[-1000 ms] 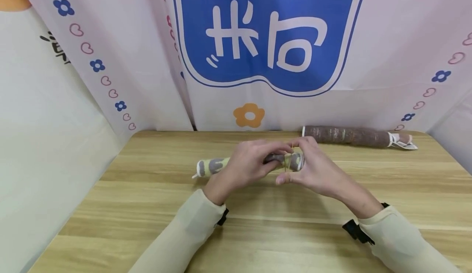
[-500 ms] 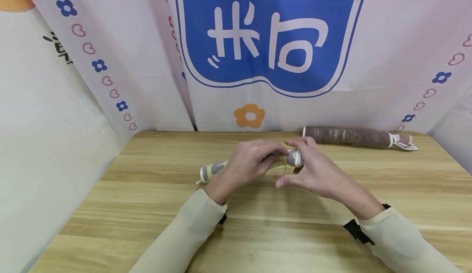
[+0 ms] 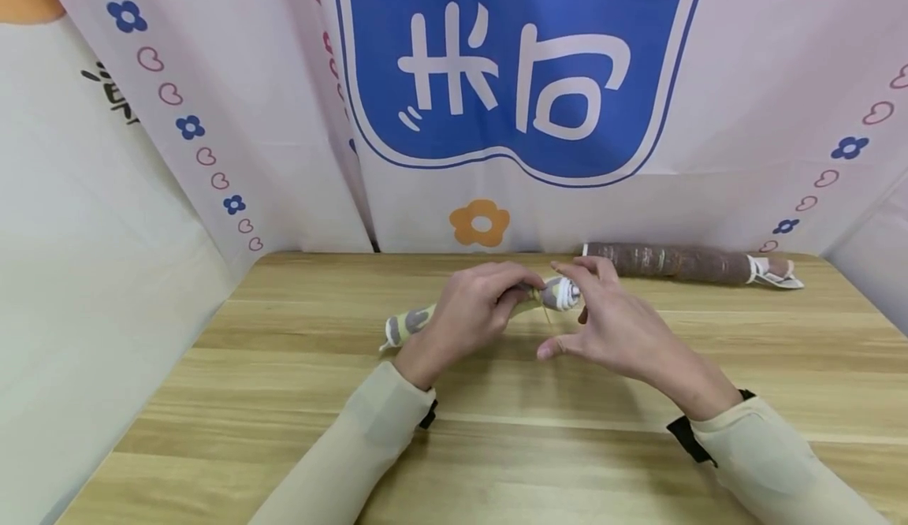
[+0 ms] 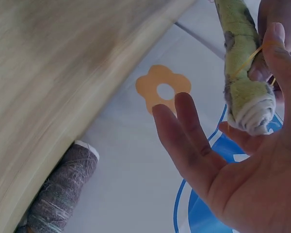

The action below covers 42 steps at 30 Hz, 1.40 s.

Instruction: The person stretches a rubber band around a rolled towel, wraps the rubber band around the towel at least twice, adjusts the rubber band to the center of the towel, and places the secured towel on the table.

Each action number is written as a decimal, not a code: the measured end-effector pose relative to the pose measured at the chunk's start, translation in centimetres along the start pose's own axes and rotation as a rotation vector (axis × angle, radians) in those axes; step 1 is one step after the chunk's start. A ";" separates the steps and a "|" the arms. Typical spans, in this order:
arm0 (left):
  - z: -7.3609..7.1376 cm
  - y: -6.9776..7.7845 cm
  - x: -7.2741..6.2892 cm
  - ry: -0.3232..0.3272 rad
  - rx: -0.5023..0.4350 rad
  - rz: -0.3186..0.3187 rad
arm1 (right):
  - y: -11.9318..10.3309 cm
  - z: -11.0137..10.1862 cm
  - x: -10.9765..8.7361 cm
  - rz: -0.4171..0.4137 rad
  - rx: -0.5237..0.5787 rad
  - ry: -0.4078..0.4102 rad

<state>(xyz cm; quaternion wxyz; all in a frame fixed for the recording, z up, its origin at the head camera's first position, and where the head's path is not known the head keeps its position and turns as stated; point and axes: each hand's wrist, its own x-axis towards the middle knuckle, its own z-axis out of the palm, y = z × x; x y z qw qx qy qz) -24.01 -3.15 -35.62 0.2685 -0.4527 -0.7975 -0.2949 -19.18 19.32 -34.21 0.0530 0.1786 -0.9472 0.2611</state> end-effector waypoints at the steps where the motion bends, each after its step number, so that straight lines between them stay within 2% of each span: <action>1: 0.0 0.0 0.0 0.006 -0.001 0.000 | 0.0 0.0 0.0 0.005 -0.005 0.000; 6: 0.1 0.0 0.1 0.057 -0.032 0.007 | 0.3 -0.2 0.0 0.014 -0.010 0.011; 12: 0.1 -0.1 0.3 0.156 -0.146 0.029 | 0.8 -0.2 0.3 -0.001 0.005 0.053; 16: 0.1 -0.1 0.3 0.191 -0.229 -0.004 | 1.0 -0.2 0.5 -0.006 -0.003 0.064; 22: 0.0 0.0 0.4 0.208 -0.381 -0.152 | 1.3 -0.1 0.6 -0.060 -0.086 0.146; 25: -0.2 0.2 0.5 0.206 -0.419 -0.248 | 1.5 0.0 0.6 -0.106 -0.111 0.247; 29: -0.4 0.6 0.7 0.235 -0.460 -0.351 | 1.6 0.4 0.5 -0.201 -0.107 0.402; 32: -0.5 0.9 0.9 0.261 -0.507 -0.417 | 1.6 0.7 0.4 -0.260 -0.093 0.468; 37: -0.5 1.0 1.1 0.267 -0.630 -0.526 | 1.3 0.9 0.3 -0.287 -0.045 0.505; 42: -0.5 1.0 1.2 0.216 -0.711 -0.560 | 0.9 1.0 0.3 -0.277 0.001 0.493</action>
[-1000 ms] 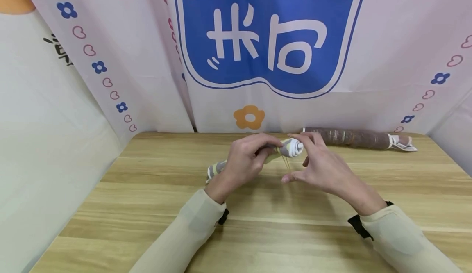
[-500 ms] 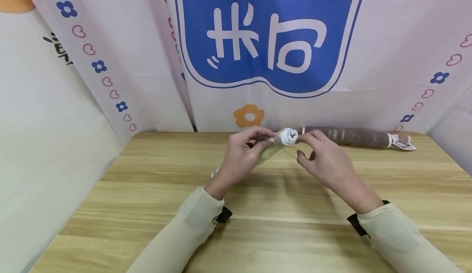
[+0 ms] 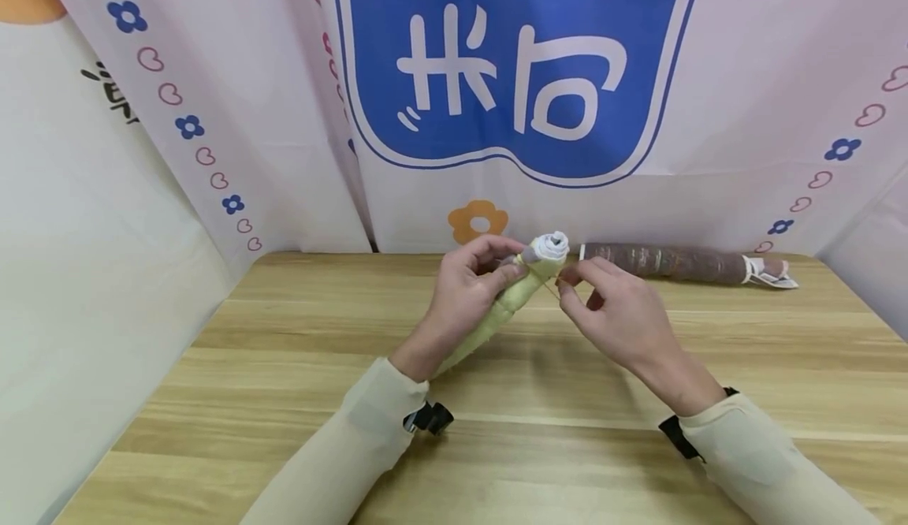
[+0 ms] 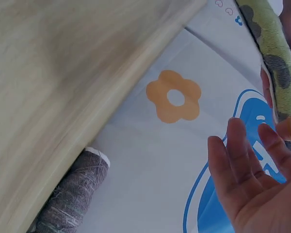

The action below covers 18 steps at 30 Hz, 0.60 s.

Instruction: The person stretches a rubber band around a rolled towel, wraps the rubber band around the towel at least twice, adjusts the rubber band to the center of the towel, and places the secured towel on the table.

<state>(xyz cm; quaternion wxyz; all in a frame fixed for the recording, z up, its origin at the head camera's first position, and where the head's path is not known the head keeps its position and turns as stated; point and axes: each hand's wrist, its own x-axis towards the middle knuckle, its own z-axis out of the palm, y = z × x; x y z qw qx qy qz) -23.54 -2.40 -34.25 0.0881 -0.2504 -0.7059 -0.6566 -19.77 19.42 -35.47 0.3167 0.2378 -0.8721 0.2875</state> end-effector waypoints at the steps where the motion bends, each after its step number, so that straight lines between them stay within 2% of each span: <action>1: 0.0 0.0 0.0 -0.009 -0.003 -0.005 | -0.1 0.0 0.0 0.009 0.007 -0.008; 5: 0.1 -0.1 0.0 -0.002 -0.006 -0.032 | -0.2 0.3 -0.1 0.062 0.050 -0.068; 9: 0.1 -0.2 0.0 0.039 -0.025 -0.085 | -0.4 0.6 -0.3 0.055 0.125 -0.117; 11: 0.2 -0.3 -0.1 0.035 -0.029 -0.105 | -0.5 0.8 -0.4 0.053 0.192 -0.123; 15: 0.6 -0.3 -0.3 -0.030 -0.035 -0.133 | -0.8 0.9 -0.5 0.094 0.308 -0.065; 18: 0.7 -0.4 -0.5 -0.088 -0.034 -0.167 | -0.9 0.9 -0.5 0.120 0.310 -0.001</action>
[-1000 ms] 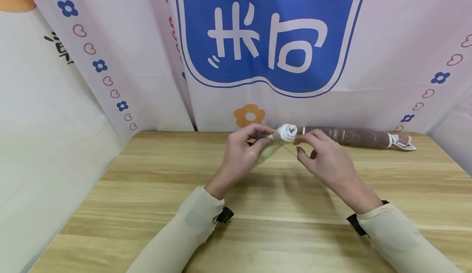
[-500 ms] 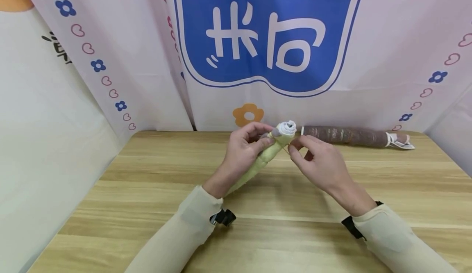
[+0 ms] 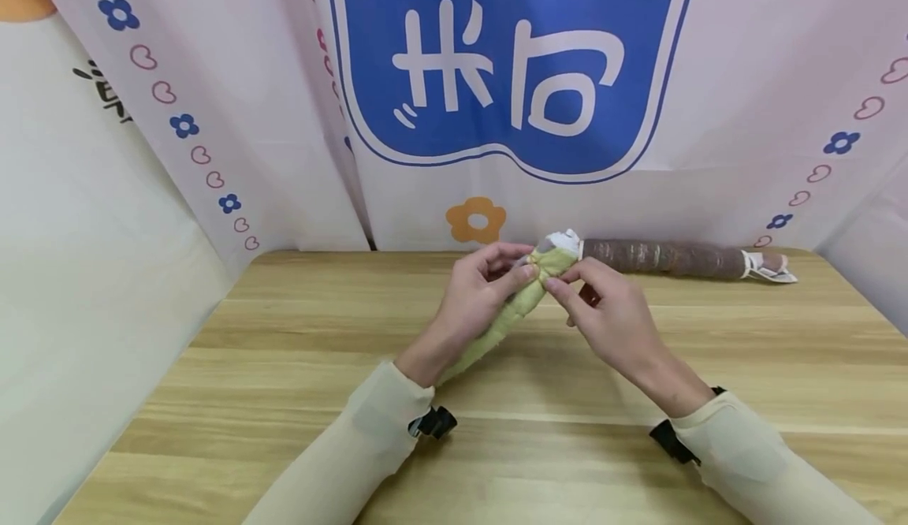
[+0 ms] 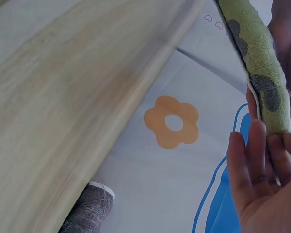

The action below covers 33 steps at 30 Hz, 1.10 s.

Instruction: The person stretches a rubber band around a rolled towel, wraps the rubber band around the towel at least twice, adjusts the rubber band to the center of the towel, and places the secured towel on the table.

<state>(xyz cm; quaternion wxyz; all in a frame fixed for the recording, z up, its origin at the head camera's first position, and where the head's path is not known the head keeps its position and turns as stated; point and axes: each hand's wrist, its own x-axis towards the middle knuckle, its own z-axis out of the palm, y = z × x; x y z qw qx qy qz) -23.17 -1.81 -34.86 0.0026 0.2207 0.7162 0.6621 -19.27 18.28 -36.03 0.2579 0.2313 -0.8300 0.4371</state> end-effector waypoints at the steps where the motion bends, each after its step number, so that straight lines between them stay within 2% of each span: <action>1: 0.0 -0.1 0.0 -0.019 0.005 -0.009 | 0.0 0.0 0.0 0.004 -0.007 0.017; 4: 0.1 -0.3 -0.1 -0.071 0.024 -0.008 | 0.0 -0.2 0.0 0.021 -0.016 0.037; 7: 0.1 -0.4 -0.2 -0.088 0.035 0.021 | 0.1 -0.3 0.1 0.011 0.007 0.023; 9: 0.0 -0.5 -0.1 -0.076 0.033 0.033 | 0.4 -0.5 0.2 -0.033 0.003 0.015; 12: -0.3 -0.5 0.0 -0.048 0.005 0.043 | 0.9 -0.9 0.5 -0.132 -0.065 0.021; 15: -0.6 -0.4 0.1 -0.043 -0.049 0.050 | 1.6 -1.4 0.7 -0.150 -0.107 0.040; 20: -0.8 -0.2 0.1 -0.079 -0.148 0.035 | 2.1 -1.6 0.6 0.042 -0.026 -0.012; 24: -1.0 0.0 0.0 -0.132 -0.195 0.027 | 2.2 -1.7 0.7 0.144 -0.009 -0.027; 29: -1.0 0.3 0.1 -0.232 -0.158 0.057 | 2.0 -2.2 0.8 0.257 -0.022 -0.030; 33: -1.1 0.4 0.0 -0.309 -0.112 0.082 | 2.1 -2.6 0.9 0.369 -0.090 -0.068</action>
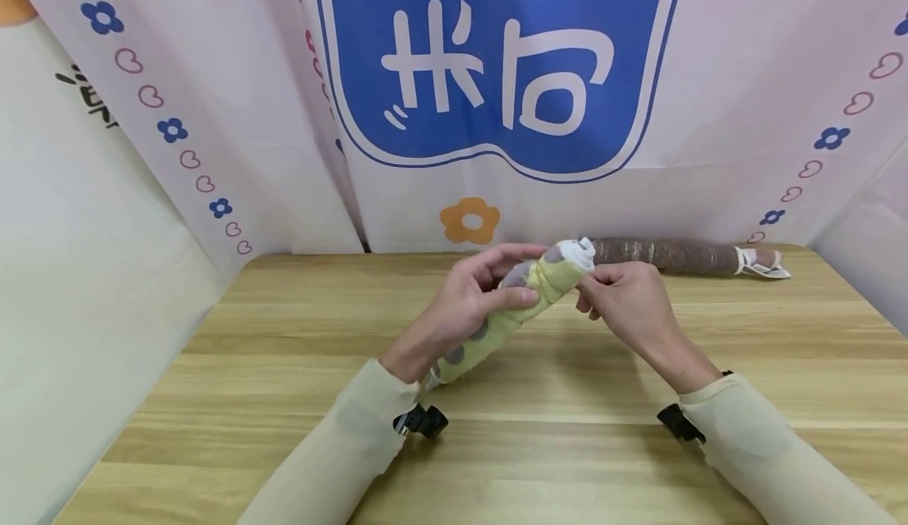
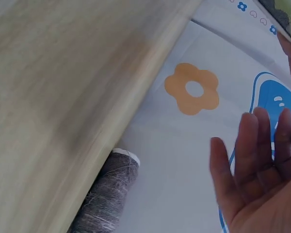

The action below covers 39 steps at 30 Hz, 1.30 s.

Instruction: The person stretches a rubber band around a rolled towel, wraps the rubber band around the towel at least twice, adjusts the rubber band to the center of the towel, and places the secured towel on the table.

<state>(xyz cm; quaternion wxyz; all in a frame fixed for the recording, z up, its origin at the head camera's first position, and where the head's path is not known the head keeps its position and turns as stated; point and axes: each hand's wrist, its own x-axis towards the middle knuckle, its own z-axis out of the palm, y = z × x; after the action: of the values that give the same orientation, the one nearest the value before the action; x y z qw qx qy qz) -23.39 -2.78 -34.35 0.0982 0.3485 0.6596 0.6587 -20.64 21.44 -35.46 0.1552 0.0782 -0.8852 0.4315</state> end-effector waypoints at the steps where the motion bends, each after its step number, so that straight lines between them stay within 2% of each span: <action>1: 0.0 0.0 0.0 -0.017 0.010 0.006 | 0.1 -0.1 0.1 0.019 -0.023 -0.009; 5: -0.1 -0.1 0.0 -0.062 0.016 0.048 | 0.5 -0.3 0.4 0.070 -0.074 -0.076; 7: -0.1 -0.2 0.1 -0.042 0.009 0.067 | 0.6 -0.4 0.6 0.107 -0.062 -0.140; 10: -0.3 -0.3 0.1 0.070 0.008 0.078 | 0.5 -0.6 0.8 0.122 -0.060 -0.241; 13: -0.6 -0.3 0.2 0.217 0.009 0.061 | 0.3 -0.6 0.8 0.086 -0.064 -0.287; 15: -0.7 -0.3 0.3 0.286 0.006 0.041 | 0.1 -0.6 0.8 0.017 -0.046 -0.289; 17: -0.7 -0.4 0.4 0.318 0.008 0.020 | 0.1 -0.6 0.8 -0.075 0.001 -0.290; 23: -0.6 -0.5 0.6 0.304 0.014 0.002 | -0.1 -0.4 0.6 -0.573 0.155 -0.283; 26: -0.4 -0.5 0.7 0.293 0.027 0.005 | -0.4 -0.2 0.5 -0.726 0.223 -0.283; 29: -0.3 -0.5 0.8 0.287 0.042 -0.019 | -0.7 -0.2 0.4 -0.770 0.260 -0.286; 34: -0.1 -0.5 0.8 0.304 0.078 -0.089 | -0.9 -0.2 0.3 -0.746 0.366 -0.271; 37: -0.1 -0.4 0.7 0.298 0.114 -0.102 | -0.9 0.1 0.4 -0.761 0.396 -0.222; 39: 0.0 -0.3 0.6 0.284 0.145 -0.100 | -0.9 0.3 0.5 -0.820 0.382 -0.152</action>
<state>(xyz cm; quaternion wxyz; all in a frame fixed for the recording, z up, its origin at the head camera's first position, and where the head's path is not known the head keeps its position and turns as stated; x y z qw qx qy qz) -23.95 -2.35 -34.44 0.0114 0.2247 0.7293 0.6462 -20.93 20.63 -34.79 0.2306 0.4806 -0.6947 0.4829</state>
